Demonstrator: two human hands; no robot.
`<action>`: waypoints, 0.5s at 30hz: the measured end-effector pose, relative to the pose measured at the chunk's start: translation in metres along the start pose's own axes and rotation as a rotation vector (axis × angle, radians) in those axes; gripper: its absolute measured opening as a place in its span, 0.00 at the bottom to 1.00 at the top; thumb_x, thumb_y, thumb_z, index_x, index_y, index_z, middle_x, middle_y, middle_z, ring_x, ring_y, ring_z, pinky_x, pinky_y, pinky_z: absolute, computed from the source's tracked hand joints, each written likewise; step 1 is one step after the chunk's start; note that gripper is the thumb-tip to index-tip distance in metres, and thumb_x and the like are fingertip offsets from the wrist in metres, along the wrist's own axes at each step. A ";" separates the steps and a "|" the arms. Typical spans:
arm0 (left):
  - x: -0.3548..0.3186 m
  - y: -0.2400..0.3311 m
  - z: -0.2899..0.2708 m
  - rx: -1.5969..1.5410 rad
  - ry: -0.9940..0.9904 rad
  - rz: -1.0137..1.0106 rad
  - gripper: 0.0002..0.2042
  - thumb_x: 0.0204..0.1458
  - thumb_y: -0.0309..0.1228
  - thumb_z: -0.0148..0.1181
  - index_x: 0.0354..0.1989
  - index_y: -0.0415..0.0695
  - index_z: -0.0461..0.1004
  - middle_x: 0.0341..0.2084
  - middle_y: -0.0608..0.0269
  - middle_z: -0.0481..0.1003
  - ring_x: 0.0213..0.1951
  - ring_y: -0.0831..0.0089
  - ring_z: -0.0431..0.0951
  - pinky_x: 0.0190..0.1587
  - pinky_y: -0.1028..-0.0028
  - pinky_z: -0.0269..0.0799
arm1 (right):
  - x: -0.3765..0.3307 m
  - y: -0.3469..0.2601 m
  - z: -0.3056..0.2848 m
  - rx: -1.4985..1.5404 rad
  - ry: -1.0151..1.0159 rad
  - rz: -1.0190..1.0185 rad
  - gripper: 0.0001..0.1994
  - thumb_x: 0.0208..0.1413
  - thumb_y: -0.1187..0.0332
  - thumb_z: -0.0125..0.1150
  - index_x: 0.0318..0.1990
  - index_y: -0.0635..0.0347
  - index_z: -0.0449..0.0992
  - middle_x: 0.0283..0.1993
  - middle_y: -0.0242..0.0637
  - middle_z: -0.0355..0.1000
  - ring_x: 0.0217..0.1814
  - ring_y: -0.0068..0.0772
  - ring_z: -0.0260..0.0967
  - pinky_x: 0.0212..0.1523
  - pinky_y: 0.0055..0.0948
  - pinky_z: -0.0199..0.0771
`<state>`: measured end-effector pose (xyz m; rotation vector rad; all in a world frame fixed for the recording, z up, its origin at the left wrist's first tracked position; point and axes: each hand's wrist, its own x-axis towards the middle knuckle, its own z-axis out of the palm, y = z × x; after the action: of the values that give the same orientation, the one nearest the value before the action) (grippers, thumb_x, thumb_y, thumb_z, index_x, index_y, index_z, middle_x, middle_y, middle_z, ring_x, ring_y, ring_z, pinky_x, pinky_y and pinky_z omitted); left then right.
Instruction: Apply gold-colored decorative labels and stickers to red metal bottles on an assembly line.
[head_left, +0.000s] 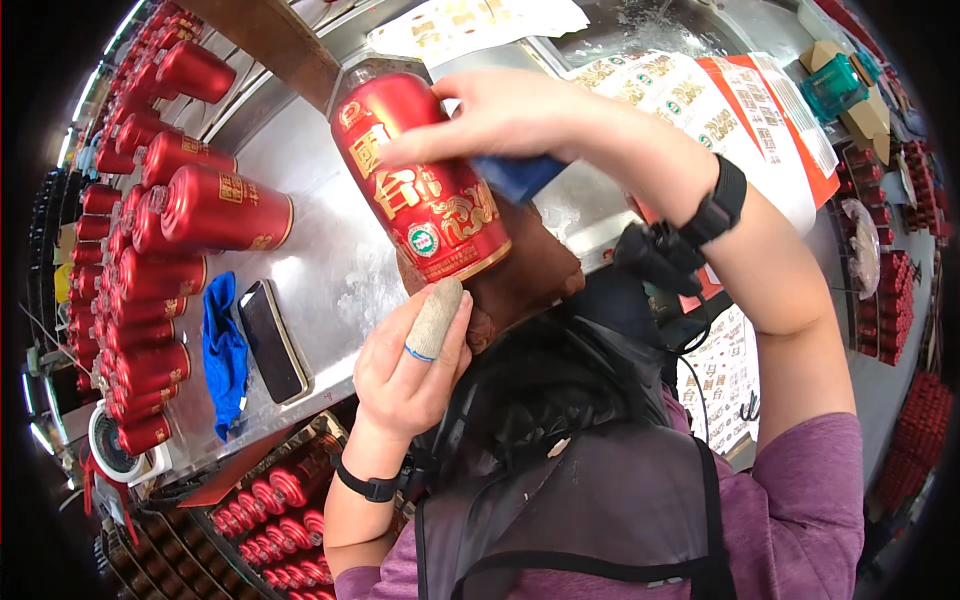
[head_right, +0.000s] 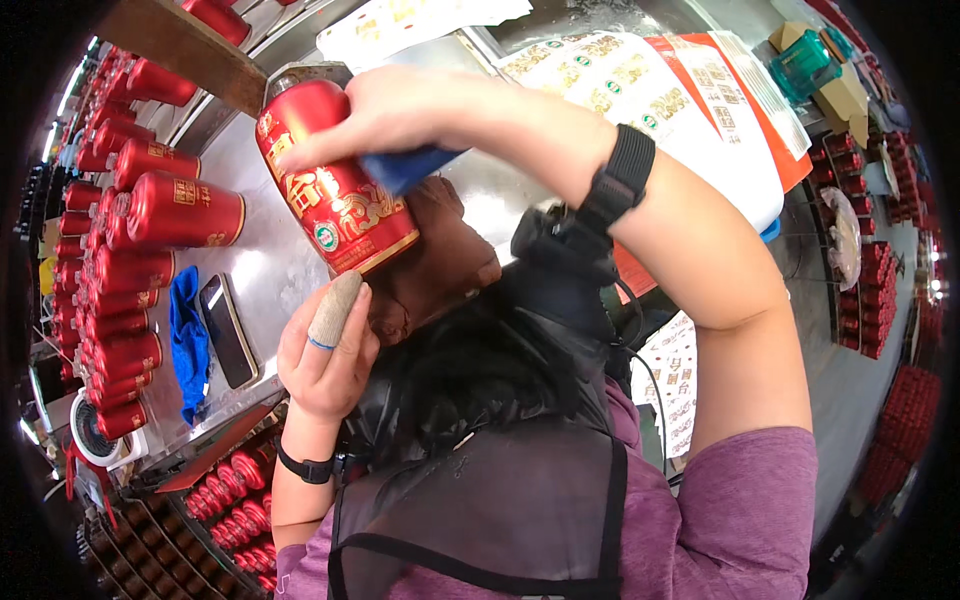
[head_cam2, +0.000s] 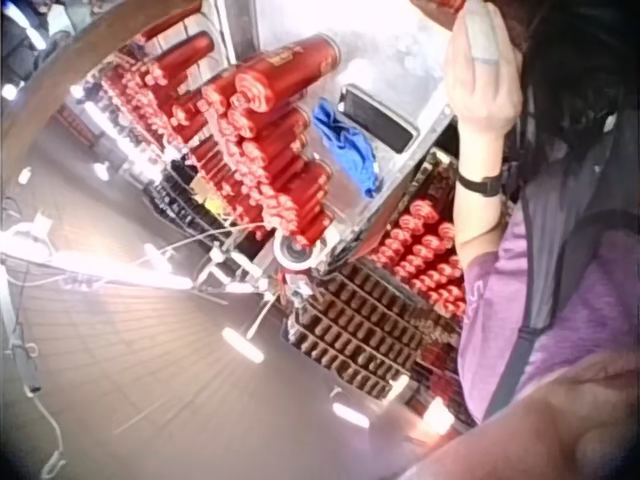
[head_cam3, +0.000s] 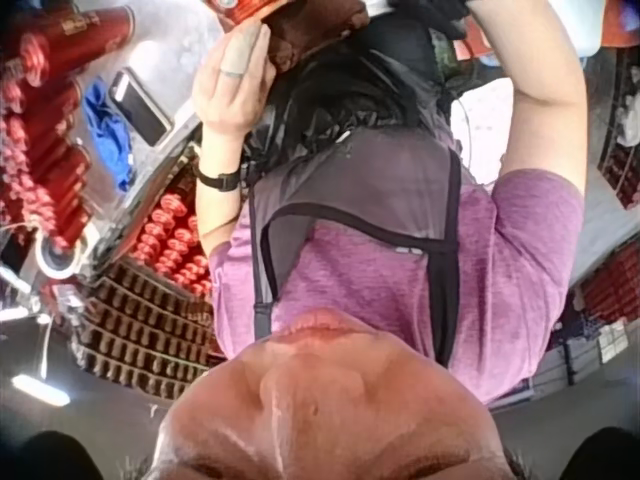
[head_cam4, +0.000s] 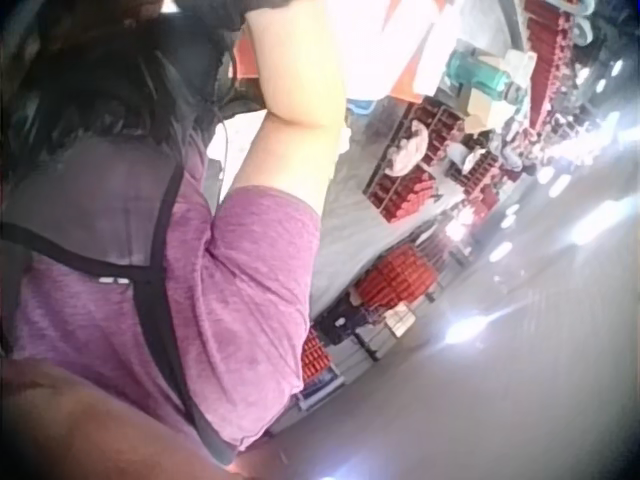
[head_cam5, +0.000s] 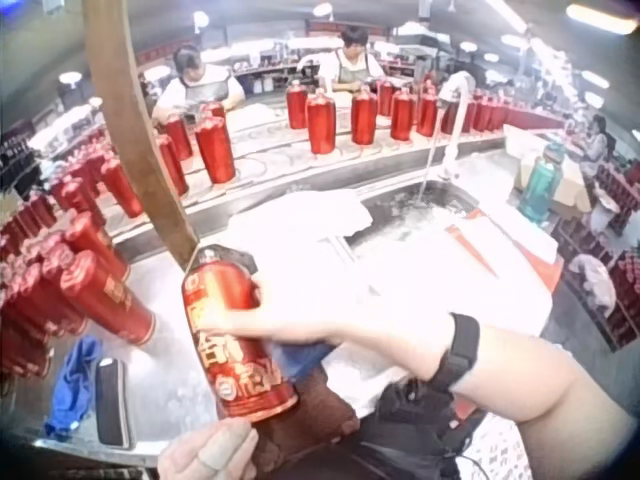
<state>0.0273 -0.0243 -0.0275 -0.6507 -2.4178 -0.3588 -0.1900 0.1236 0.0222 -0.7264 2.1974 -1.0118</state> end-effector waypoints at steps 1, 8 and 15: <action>0.002 0.001 0.001 -0.010 0.005 -0.001 0.16 0.43 0.18 0.64 0.44 0.38 0.82 0.45 0.56 0.79 0.47 0.60 0.80 0.46 0.67 0.81 | 0.011 0.026 -0.005 0.262 -0.049 -0.094 0.36 0.48 0.43 0.73 0.55 0.65 0.76 0.43 0.39 0.79 0.39 0.24 0.76 0.40 0.25 0.75; 0.005 0.004 -0.001 0.012 0.009 -0.002 0.16 0.43 0.18 0.63 0.44 0.37 0.82 0.45 0.54 0.79 0.46 0.60 0.80 0.46 0.67 0.81 | -0.002 0.007 0.018 0.617 -0.129 -0.088 0.33 0.50 0.47 0.72 0.55 0.65 0.74 0.41 0.39 0.79 0.38 0.23 0.78 0.38 0.25 0.76; 0.004 0.005 0.001 -0.021 0.020 0.000 0.15 0.44 0.17 0.63 0.43 0.36 0.82 0.45 0.54 0.79 0.46 0.59 0.80 0.46 0.66 0.81 | 0.002 0.032 -0.009 0.521 -0.248 -0.043 0.31 0.50 0.49 0.73 0.56 0.59 0.74 0.30 0.28 0.73 0.20 0.10 0.62 0.18 0.16 0.56</action>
<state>0.0264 -0.0186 -0.0255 -0.6530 -2.3984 -0.3890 -0.2049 0.1450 0.0010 -0.6148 1.6133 -1.3610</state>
